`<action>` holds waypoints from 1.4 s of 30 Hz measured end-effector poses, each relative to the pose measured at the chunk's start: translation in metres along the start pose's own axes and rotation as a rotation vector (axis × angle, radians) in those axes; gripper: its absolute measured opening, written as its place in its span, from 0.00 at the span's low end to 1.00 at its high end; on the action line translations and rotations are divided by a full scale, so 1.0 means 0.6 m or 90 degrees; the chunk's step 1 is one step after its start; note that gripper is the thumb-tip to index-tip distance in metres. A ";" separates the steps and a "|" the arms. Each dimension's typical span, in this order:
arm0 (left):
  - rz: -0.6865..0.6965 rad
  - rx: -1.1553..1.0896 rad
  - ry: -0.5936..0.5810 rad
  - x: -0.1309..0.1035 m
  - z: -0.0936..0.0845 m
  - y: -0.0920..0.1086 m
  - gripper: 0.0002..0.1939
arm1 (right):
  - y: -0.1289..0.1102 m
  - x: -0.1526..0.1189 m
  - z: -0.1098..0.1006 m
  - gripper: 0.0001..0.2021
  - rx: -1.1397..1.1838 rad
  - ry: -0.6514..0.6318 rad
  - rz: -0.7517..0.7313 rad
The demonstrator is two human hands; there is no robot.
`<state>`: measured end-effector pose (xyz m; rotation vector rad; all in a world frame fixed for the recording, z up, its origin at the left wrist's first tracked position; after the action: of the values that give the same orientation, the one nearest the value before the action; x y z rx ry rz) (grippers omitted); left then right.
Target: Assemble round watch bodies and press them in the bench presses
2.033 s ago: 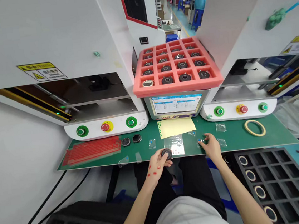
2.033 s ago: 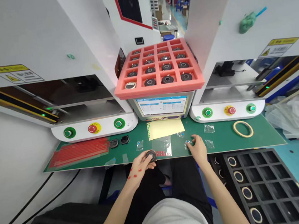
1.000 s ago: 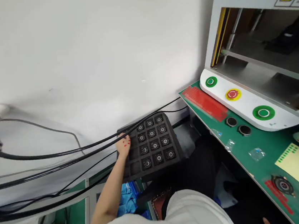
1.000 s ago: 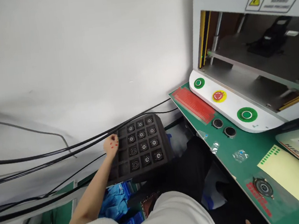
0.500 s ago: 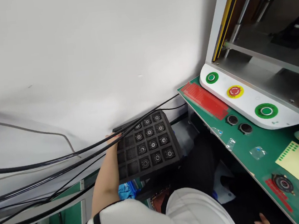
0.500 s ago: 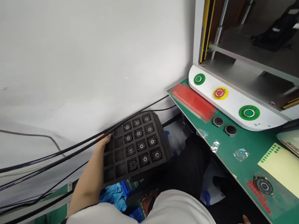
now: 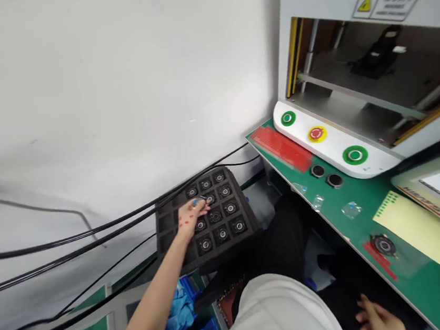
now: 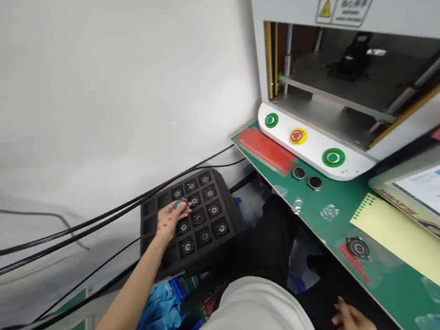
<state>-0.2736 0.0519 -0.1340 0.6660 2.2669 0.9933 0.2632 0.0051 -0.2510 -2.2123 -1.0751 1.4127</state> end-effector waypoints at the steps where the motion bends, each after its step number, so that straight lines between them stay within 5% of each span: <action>1: 0.020 -0.032 -0.069 -0.024 0.039 0.014 0.16 | -0.026 -0.016 0.001 0.27 -0.014 0.009 -0.075; 6: 0.144 -0.099 -0.457 -0.165 0.203 0.123 0.21 | -0.219 -0.139 0.008 0.08 -0.049 0.102 -0.594; 9: 0.219 -0.067 -0.628 -0.243 0.263 0.197 0.15 | -0.303 -0.173 -0.006 0.12 -0.021 0.274 -0.686; 12: 0.357 -0.003 -0.737 -0.310 0.302 0.254 0.12 | -0.332 -0.181 -0.026 0.17 0.035 0.362 -0.679; 16: 0.486 0.067 -0.762 -0.367 0.328 0.282 0.12 | -0.321 -0.193 -0.046 0.07 0.143 0.411 -0.668; 22: 0.471 0.086 -0.824 -0.390 0.349 0.273 0.13 | -0.290 -0.240 -0.060 0.07 0.205 0.437 -0.744; 26: 0.380 0.104 -0.789 -0.382 0.360 0.267 0.13 | -0.243 -0.210 -0.091 0.05 0.187 0.476 -0.575; 29: 0.291 0.093 -0.782 -0.377 0.363 0.261 0.13 | -0.192 -0.126 -0.134 0.07 0.153 0.520 -0.396; 34: 0.196 -0.007 -0.820 -0.385 0.353 0.266 0.15 | -0.135 -0.006 -0.172 0.12 0.062 0.486 -0.293; 38: 0.099 -0.116 -0.937 -0.397 0.337 0.283 0.20 | -0.129 0.004 -0.168 0.14 -0.004 0.520 -0.279; 42: -0.039 -0.249 -1.031 -0.404 0.321 0.298 0.27 | -0.160 -0.040 -0.163 0.14 -0.027 0.563 -0.332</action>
<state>0.0660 0.0993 -0.0318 0.7604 0.6450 0.4421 0.3017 0.0656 -0.1320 -1.9989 -1.1747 0.1452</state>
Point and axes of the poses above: each hand's wrist, its own x-axis towards the middle knuckle, its own z-axis out of the palm, y = z × x, the point moved 2 cm from there along x, towards the middle knuckle, and after that the axes turned 2 degrees about y, right-handed, at the moved point
